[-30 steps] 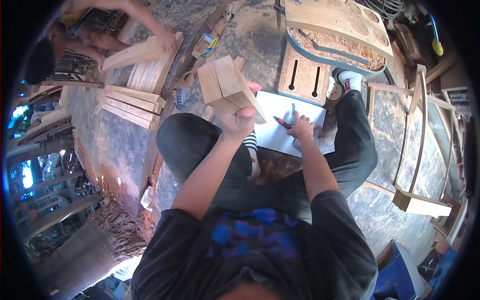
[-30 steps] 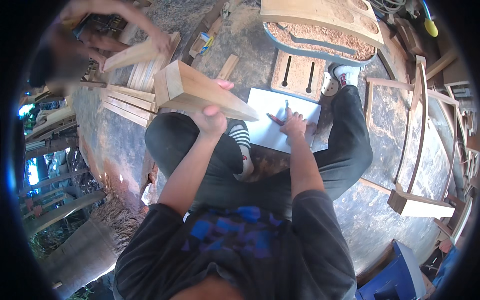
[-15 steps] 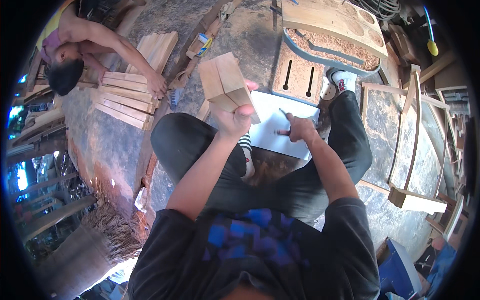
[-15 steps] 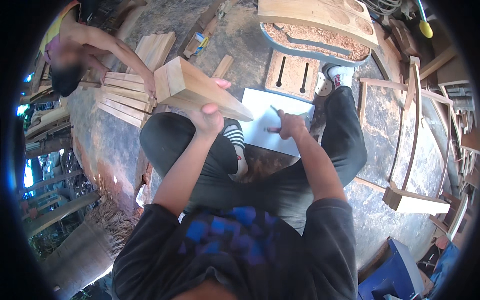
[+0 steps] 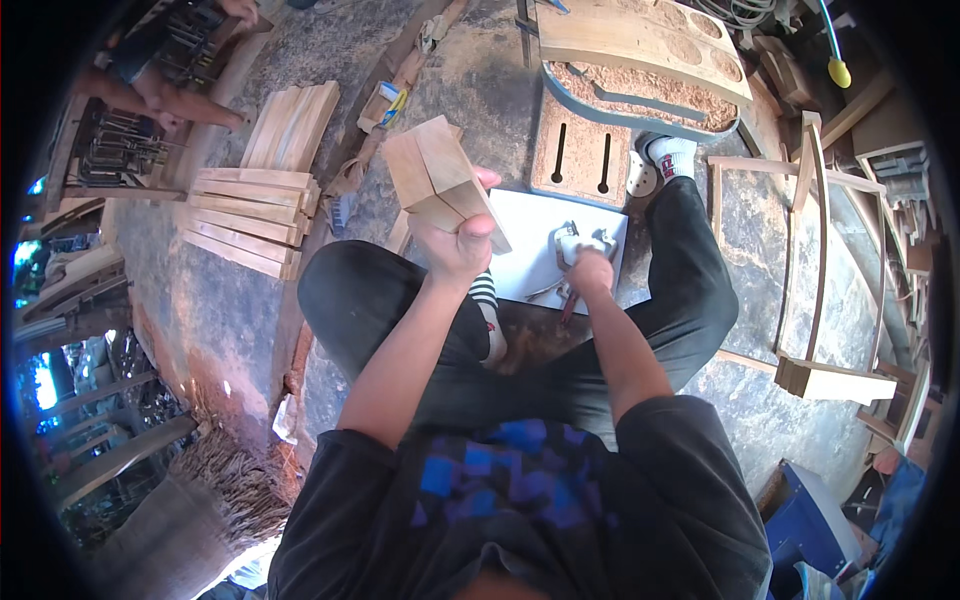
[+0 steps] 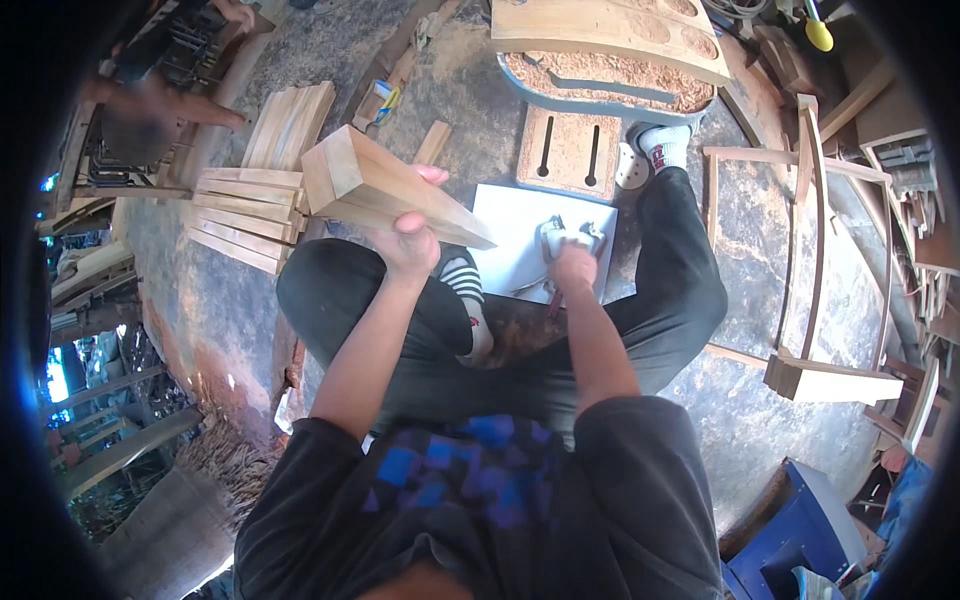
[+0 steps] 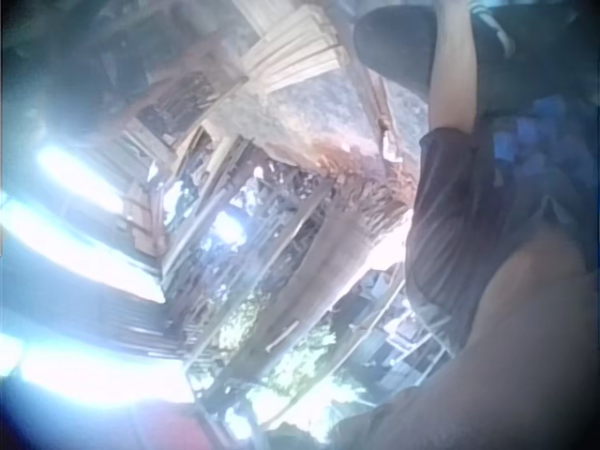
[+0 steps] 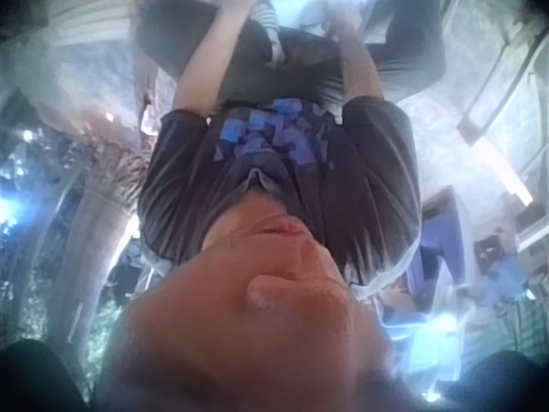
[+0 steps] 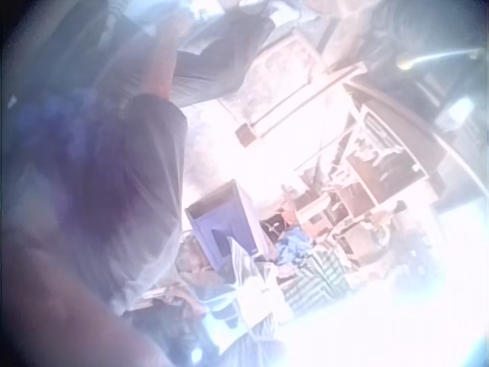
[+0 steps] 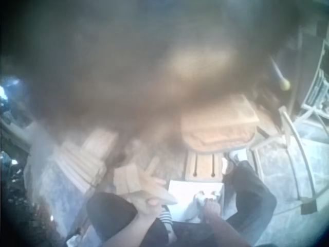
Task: Aligning wood pieces, securing them with a C-clamp, and using a drill press to create holes for assembly.
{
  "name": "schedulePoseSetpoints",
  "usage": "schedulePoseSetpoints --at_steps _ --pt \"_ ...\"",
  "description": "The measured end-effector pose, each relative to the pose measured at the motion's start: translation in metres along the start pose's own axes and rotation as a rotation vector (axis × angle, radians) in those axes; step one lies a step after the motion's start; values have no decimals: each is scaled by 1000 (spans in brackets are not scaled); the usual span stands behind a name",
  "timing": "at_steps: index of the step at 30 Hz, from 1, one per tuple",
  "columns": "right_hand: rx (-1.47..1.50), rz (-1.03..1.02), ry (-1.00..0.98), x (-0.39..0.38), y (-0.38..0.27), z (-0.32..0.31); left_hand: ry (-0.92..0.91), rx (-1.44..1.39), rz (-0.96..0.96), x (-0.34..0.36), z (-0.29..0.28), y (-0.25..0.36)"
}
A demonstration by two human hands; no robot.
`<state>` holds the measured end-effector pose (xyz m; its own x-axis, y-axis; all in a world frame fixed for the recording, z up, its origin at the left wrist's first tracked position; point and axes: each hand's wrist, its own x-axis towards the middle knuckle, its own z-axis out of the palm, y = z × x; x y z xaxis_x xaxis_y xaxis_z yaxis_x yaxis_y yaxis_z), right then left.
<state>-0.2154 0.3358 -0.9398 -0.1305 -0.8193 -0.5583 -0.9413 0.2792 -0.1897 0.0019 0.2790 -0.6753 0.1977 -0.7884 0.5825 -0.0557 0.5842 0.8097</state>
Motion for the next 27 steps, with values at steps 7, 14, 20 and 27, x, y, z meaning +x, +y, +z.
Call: schedulePoseSetpoints --at_steps 7,14,20,27 --pt "723 701 -108 2 8 93 1 8 -1 0 0 1" --pt "1436 715 -233 10 22 109 3 -7 18 -3 1 -3" --pt "2109 544 -625 -33 -5 26 -34 5 18 -2 -6 -7" --pt "1667 383 -805 -107 -15 9 68 75 39 -5 0 -11"
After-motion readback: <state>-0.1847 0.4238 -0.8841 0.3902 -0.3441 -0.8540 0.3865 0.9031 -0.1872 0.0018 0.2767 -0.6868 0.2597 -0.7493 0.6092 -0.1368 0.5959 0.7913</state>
